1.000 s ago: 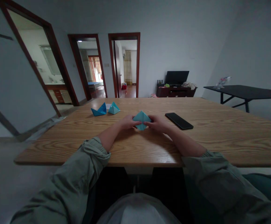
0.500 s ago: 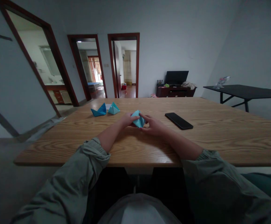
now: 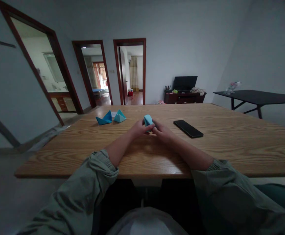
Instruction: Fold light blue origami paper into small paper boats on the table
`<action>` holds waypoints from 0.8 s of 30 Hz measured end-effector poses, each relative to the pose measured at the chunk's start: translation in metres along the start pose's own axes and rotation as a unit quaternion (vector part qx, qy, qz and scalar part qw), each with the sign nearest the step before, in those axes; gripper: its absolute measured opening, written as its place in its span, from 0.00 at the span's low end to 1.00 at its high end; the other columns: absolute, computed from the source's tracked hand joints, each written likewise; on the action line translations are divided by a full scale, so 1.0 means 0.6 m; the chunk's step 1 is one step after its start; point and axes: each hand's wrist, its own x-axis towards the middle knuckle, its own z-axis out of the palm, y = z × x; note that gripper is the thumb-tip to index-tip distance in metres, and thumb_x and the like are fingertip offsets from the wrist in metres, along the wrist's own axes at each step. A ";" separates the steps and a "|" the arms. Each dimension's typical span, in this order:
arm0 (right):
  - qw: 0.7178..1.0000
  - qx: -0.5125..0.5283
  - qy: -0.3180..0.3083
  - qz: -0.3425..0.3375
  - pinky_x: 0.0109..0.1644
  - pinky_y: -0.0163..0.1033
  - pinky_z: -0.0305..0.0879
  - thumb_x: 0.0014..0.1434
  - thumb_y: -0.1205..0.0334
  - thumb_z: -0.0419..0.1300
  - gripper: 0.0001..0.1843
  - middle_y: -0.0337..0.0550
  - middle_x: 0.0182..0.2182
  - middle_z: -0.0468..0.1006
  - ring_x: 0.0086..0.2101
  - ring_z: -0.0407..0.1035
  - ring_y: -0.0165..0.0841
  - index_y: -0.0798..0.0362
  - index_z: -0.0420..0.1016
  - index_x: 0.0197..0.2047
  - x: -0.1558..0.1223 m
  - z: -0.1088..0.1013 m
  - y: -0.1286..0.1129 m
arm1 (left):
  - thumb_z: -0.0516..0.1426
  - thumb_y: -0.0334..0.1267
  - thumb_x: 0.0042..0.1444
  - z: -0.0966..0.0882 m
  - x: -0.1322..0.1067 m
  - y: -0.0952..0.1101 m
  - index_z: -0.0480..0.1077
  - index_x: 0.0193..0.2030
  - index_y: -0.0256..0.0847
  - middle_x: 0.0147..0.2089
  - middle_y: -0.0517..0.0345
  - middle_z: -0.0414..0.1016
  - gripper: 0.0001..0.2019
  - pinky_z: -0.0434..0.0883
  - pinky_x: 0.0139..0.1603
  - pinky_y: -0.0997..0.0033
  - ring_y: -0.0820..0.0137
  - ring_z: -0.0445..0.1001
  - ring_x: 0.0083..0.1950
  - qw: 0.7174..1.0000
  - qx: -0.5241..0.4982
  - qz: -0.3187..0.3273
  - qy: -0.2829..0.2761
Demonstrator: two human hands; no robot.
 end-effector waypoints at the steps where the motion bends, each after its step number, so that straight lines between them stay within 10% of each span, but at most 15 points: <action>1: 1.000 0.002 0.005 0.002 0.42 0.41 0.64 0.60 0.53 0.50 0.32 0.44 0.36 0.76 0.31 0.68 0.34 0.52 0.53 0.66 0.000 0.001 0.001 | 0.64 0.52 0.43 0.002 0.001 -0.001 0.65 0.47 0.36 0.46 0.47 0.71 0.29 0.73 0.38 0.63 0.66 0.73 0.41 1.000 0.005 0.006 -0.002; 10: 0.994 -0.040 0.105 0.017 0.39 0.37 0.63 0.55 0.63 0.52 0.13 0.44 0.35 0.77 0.34 0.69 0.35 0.54 0.73 0.43 0.008 0.008 -0.008 | 0.55 0.43 0.57 0.008 0.002 -0.006 0.58 0.61 0.42 0.44 0.53 0.73 0.25 0.70 0.33 0.75 0.73 0.73 0.34 0.987 0.141 0.070 0.021; 18: 0.972 -0.063 0.198 0.107 0.34 0.35 0.62 0.53 0.52 0.59 0.36 0.44 0.32 0.79 0.30 0.72 0.34 0.51 0.55 0.63 0.011 0.003 -0.011 | 0.48 0.41 0.61 0.012 0.006 -0.004 0.66 0.51 0.39 0.44 0.50 0.75 0.15 0.69 0.36 0.71 0.67 0.76 0.35 0.938 0.316 0.072 0.121; 24: 0.962 -0.120 0.223 0.107 0.33 0.35 0.59 0.55 0.50 0.56 0.27 0.43 0.32 0.78 0.30 0.71 0.35 0.49 0.64 0.57 0.008 -0.001 -0.024 | 0.49 0.37 0.59 0.031 -0.007 0.005 0.65 0.53 0.43 0.44 0.48 0.75 0.16 0.67 0.45 0.65 0.60 0.74 0.44 0.862 0.484 0.072 0.130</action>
